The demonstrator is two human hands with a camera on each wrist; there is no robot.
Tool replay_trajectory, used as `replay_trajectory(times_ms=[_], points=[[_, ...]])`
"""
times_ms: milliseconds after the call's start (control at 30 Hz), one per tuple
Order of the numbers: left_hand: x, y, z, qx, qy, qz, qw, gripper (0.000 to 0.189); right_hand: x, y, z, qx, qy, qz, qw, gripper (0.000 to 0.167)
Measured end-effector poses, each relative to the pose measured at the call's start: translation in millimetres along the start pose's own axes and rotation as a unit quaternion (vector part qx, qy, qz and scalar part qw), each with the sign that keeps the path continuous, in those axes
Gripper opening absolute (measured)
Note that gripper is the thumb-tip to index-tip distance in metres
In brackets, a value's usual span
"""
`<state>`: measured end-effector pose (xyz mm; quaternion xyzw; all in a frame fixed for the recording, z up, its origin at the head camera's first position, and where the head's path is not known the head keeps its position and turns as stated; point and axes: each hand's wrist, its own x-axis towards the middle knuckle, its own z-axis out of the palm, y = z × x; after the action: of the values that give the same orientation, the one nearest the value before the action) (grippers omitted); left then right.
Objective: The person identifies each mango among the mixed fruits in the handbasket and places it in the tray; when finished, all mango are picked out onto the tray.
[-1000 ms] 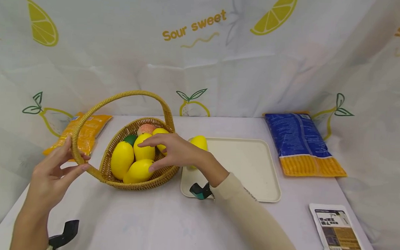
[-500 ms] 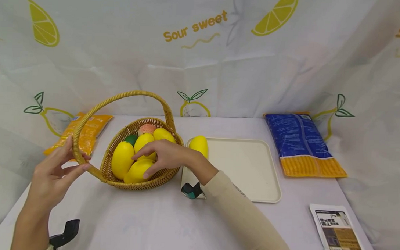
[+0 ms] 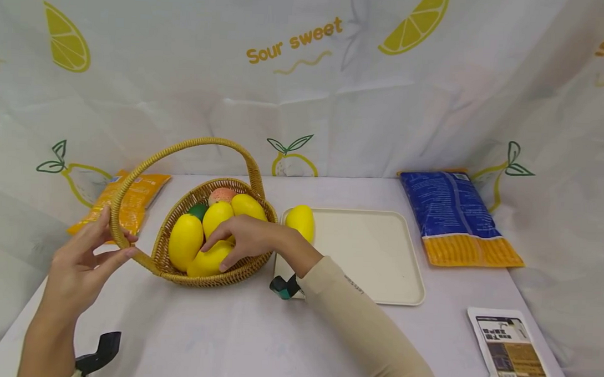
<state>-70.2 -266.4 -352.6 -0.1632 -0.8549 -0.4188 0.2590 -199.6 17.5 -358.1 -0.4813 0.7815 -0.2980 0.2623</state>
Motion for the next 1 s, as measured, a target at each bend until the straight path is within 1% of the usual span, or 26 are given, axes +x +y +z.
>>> replay_trajectory(times_ms=[100,200,300,567,667,767,900,1000], points=[[-0.1,-1.2,0.3,0.000,0.002,0.010,1.0000,0.094,0.2,5,1,-0.008,-0.006,0.006,0.9999,0.044],[-0.1,-1.0,0.3,0.001,0.003,0.011,0.9999,0.094,-0.6,9,0,-0.009,-0.009,0.008,0.9999,0.043],[0.1,-0.7,0.3,0.004,0.006,0.018,0.9998,0.093,-0.3,10,1,-0.004,-0.008,0.007,0.9999,0.042],[0.6,-1.2,0.7,0.000,0.005,0.020,0.9998,0.094,1.1,10,4,0.003,0.000,0.017,0.9999,0.044],[1.0,-1.4,0.6,0.002,0.004,0.022,0.9998,0.094,-0.2,10,3,-0.002,0.000,0.013,0.9999,0.043],[0.7,-1.4,0.1,-0.001,0.004,0.021,0.9998,0.094,-1.9,11,1,-0.004,0.004,-0.001,1.0000,0.042],[-0.1,-0.9,-0.8,-0.003,0.002,0.018,0.9998,0.094,-6.2,11,0,0.014,0.015,-0.016,0.9997,0.039],[-0.3,-0.7,-1.2,-0.002,0.000,0.017,0.9999,0.094,-11.5,11,-2,0.032,0.020,-0.015,0.9992,0.037]])
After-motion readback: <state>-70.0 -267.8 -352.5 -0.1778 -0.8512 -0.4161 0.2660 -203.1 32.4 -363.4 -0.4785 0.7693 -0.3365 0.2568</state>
